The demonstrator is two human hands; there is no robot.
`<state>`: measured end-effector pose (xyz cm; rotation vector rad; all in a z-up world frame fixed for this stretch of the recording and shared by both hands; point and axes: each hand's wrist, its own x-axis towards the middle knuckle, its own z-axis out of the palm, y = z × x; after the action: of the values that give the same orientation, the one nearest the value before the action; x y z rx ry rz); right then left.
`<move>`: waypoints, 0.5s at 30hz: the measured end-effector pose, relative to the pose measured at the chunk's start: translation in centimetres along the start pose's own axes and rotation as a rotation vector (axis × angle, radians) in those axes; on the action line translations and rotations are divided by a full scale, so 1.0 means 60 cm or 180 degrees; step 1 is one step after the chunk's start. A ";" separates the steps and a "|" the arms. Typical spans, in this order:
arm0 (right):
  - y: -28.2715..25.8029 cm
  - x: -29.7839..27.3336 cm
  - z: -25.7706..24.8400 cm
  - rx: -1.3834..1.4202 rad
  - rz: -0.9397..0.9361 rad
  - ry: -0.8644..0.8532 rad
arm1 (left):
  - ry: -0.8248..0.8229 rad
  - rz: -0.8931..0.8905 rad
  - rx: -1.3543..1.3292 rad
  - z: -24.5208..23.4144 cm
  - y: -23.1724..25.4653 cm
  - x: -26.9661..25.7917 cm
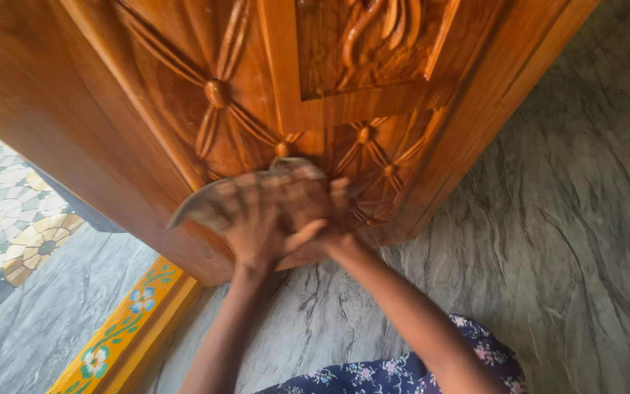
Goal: The person wipes a carved wooden door with a cloth, moving the cloth over the surface and into the carved details. The person continues wiping different sections of the door throughout the clip.
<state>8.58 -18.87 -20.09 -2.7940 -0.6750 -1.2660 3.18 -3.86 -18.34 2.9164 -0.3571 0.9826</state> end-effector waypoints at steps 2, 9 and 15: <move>0.064 -0.024 -0.003 0.0488 0.0582 -0.1287 | 0.1028 0.0444 0.0386 -0.002 0.071 0.037; 0.044 -0.046 -0.033 0.0123 0.0841 0.0760 | -0.0760 0.0157 -0.0897 -0.015 0.054 0.051; 0.017 0.001 -0.013 0.0848 0.0246 0.0892 | 0.0335 -0.0208 0.0219 0.005 0.030 0.028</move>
<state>8.46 -19.91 -19.33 -2.3510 -0.6553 -1.3991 4.25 -5.99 -17.65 2.9004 -0.2258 1.1549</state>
